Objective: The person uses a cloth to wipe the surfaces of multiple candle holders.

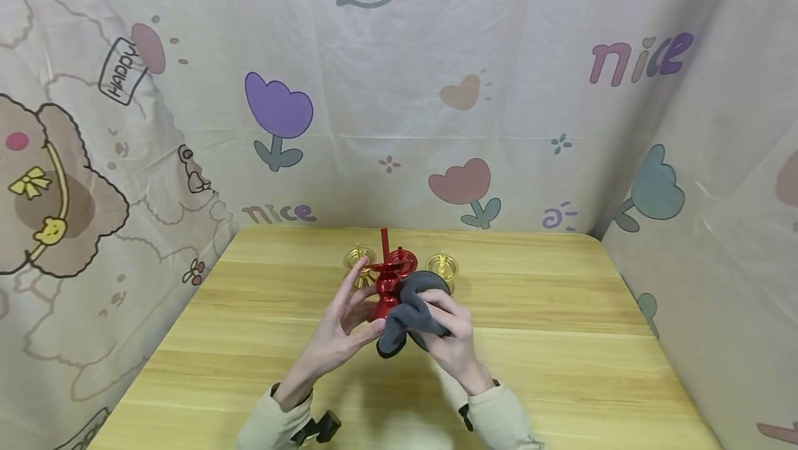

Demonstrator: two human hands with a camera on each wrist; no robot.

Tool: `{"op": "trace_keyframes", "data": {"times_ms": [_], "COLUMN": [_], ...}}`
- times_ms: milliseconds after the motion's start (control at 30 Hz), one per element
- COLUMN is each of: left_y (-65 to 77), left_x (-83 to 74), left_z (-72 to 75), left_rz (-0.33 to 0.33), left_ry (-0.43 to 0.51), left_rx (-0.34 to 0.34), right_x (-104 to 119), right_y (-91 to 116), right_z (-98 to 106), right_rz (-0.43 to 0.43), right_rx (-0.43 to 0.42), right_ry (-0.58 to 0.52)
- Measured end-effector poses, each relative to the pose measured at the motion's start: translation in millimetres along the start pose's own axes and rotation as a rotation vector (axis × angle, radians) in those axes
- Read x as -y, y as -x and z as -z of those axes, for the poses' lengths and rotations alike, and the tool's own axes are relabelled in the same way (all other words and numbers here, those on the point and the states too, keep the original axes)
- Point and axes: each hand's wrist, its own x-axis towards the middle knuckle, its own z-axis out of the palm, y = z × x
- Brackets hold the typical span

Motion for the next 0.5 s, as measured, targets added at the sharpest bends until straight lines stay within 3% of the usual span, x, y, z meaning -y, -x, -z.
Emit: {"op": "trace_keyframes", "data": {"times_ms": [100, 233, 300, 500], "left_y": [-0.2, -0.1, 0.0, -0.7], "left_x": [-0.8, -1.5, -1.8, -1.8], "left_z": [-0.7, -0.7, -0.3, 1.9], "left_rz": [-0.015, -0.044, -0.066, -0.078], "left_ry": [-0.005, 0.033, 0.062, 0.194], "left_rx": [-0.013, -0.027, -0.021, 0.060], "right_x": [0.6, 2.1, 3.1, 5.8], "right_y": [-5.5, -9.7, -8.5, 0.2], "right_z": [-1.6, -2.3, -2.3, -2.4], "right_rz": [0.100, 0.161, 0.125, -0.107], "right_rx": [0.000, 0.011, 0.004, -0.073], "right_ry": [0.052, 0.087, 0.068, -0.053]}}
